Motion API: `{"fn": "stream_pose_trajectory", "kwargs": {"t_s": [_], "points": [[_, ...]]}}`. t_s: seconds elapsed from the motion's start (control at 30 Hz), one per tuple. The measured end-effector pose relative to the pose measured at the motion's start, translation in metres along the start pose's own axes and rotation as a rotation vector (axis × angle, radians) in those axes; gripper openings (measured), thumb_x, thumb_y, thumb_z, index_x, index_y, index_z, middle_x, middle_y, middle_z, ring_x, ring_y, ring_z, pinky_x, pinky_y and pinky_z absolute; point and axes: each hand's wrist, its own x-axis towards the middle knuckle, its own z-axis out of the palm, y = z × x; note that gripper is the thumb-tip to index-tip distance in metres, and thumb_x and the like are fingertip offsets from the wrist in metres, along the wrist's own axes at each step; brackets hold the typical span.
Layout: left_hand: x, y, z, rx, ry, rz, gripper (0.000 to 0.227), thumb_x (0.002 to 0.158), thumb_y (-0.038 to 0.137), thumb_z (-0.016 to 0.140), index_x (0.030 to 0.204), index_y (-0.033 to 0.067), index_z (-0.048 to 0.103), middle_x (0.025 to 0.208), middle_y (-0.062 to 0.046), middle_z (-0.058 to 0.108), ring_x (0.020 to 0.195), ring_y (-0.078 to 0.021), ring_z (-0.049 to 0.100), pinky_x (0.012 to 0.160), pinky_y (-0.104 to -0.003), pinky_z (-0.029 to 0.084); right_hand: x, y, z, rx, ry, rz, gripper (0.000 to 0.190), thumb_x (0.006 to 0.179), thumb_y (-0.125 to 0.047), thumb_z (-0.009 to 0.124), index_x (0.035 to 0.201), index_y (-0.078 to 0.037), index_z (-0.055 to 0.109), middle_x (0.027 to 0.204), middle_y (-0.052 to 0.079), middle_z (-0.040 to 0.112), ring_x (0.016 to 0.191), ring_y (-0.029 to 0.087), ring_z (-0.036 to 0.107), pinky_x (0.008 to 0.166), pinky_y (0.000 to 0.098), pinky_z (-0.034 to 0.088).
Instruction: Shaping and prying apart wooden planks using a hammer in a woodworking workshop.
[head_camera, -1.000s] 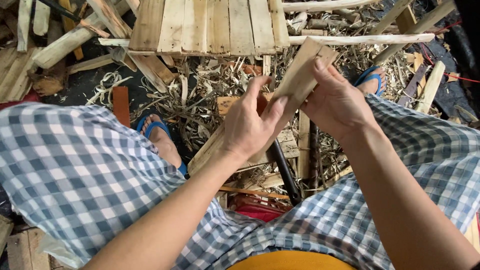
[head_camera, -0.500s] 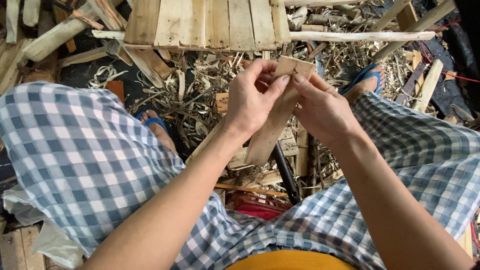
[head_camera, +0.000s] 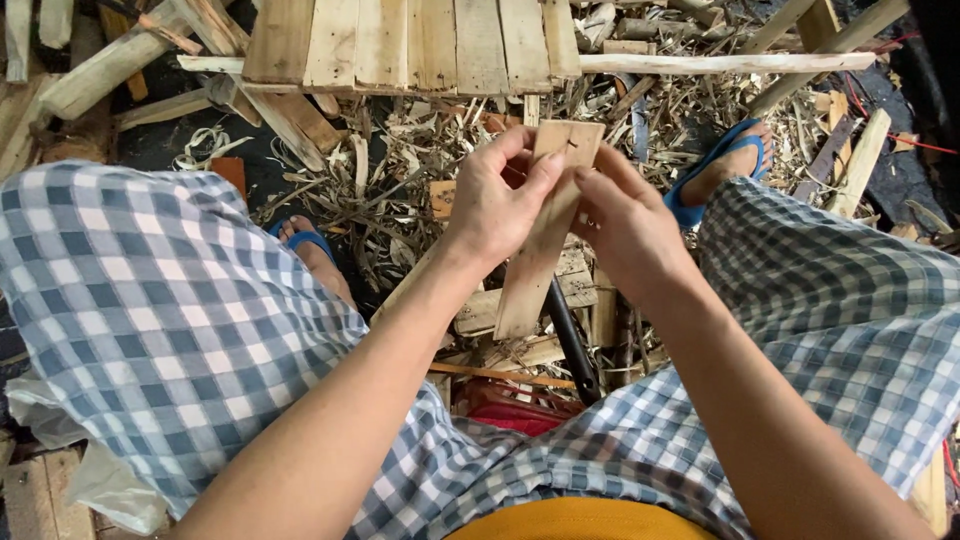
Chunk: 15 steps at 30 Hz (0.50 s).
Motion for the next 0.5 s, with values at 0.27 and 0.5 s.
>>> {"fn": "stream_pose_trajectory", "kwargs": {"t_s": [0.27, 0.5], "points": [[-0.002, 0.007, -0.007, -0.113, -0.004, -0.163, 0.018, 0.098, 0.022, 0.063, 0.111, 0.0093, 0.066, 0.093, -0.013, 0.067, 0.085, -0.0199, 0.065, 0.074, -0.034, 0.062, 0.003, 0.060, -0.007, -0.214, 0.122, 0.016, 0.038, 0.101, -0.032, 0.069, 0.128, -0.006, 0.067, 0.115, 0.018, 0.065, 0.106, 0.032, 0.061, 0.089, 0.0483, 0.051], [0.004, -0.012, -0.018, 0.051, 0.100, -0.301, 0.028, 0.098, 0.029, 0.058, 0.113, 0.0051, 0.060, 0.094, -0.011, 0.062, 0.087, -0.0234, 0.059, 0.077, -0.036, 0.051, 0.004, 0.049, 0.003, -0.548, 0.256, -0.123, 0.013, 0.101, -0.015, 0.067, 0.096, -0.005, 0.073, 0.072, 0.014, 0.070, 0.074, 0.016, 0.062, 0.056, 0.0366, 0.052]]}}
